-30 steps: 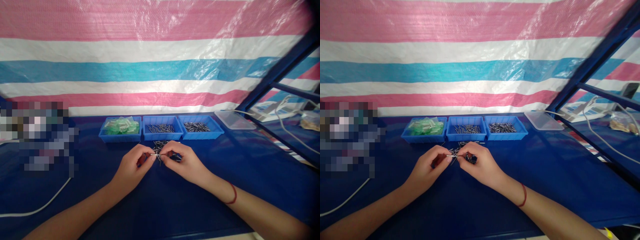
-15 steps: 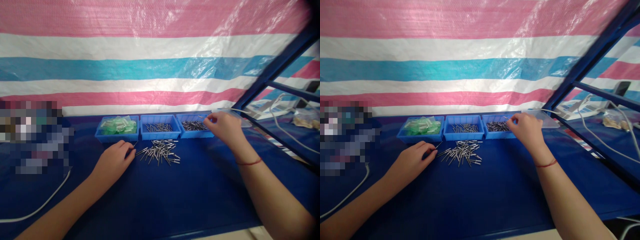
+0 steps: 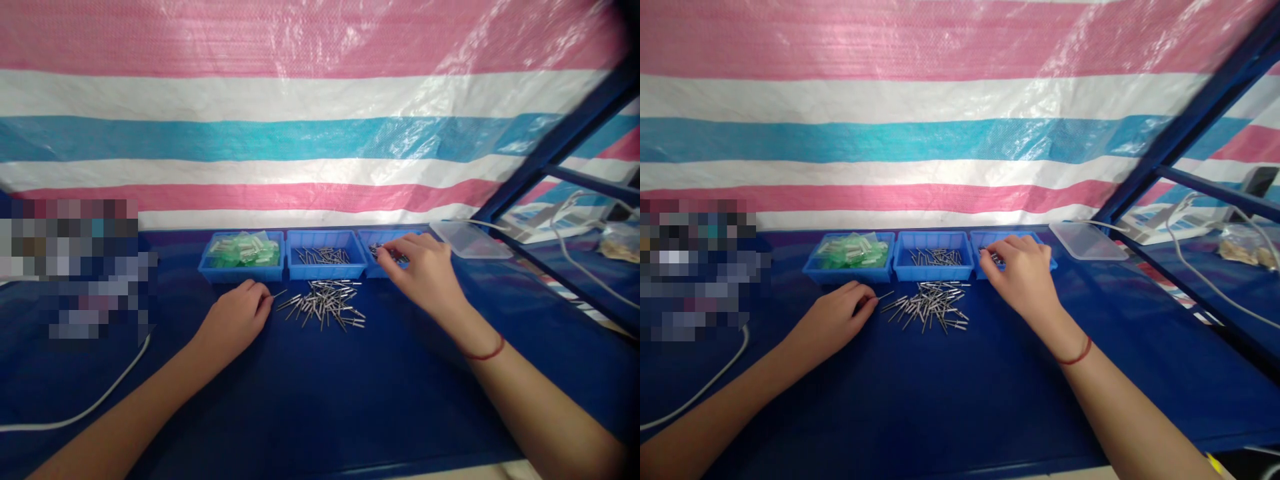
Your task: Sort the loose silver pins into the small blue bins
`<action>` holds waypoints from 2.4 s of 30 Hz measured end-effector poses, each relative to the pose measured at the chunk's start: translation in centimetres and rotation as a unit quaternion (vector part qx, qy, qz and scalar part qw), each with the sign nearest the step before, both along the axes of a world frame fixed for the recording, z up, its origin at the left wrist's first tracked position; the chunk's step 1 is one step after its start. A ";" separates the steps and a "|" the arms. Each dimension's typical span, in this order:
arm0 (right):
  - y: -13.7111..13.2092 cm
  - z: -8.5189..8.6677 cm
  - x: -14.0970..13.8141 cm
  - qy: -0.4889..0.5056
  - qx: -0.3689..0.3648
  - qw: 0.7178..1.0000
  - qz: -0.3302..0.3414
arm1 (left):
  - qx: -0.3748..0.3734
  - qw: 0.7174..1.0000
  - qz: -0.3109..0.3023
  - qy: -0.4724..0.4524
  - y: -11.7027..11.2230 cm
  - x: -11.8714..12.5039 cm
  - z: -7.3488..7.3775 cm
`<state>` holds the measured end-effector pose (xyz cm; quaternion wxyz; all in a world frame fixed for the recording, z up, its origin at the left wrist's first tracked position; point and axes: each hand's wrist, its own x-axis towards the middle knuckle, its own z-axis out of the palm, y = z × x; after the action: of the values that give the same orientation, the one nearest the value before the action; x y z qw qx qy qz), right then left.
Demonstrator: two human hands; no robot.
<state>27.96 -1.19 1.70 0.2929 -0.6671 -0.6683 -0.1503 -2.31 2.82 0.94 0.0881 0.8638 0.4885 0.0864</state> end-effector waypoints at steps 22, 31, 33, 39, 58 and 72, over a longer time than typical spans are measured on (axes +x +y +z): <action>-4.3 -0.8 -8.9 0.399 -0.106 0.869 0.271 | -0.162 0.942 -0.055 -0.290 -5.0 3.1 0.1; -4.3 -0.8 -8.7 0.393 -0.072 0.873 0.279 | -0.144 0.941 -0.108 -0.286 -4.9 3.3 0.0; -4.2 -0.9 -8.6 0.394 -0.072 0.873 0.278 | -0.133 0.941 -0.099 -0.295 -4.8 3.2 0.0; -4.0 -1.2 -8.5 0.362 -0.092 0.877 0.303 | -0.097 0.936 -0.082 -0.329 -4.7 3.0 0.1; 1.9 -1.2 8.2 0.025 -0.027 0.984 -0.177 | 0.061 0.990 -0.108 -0.067 -1.2 1.4 -2.2; 0.7 -0.6 0.8 0.020 0.019 0.999 0.044 | 0.030 0.990 -0.111 -0.082 -1.0 1.6 -2.5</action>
<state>28.77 -0.49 1.10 0.3253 -0.6344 -0.6878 -0.1368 -0.71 1.80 -1.56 0.1110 0.9048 0.3781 0.1612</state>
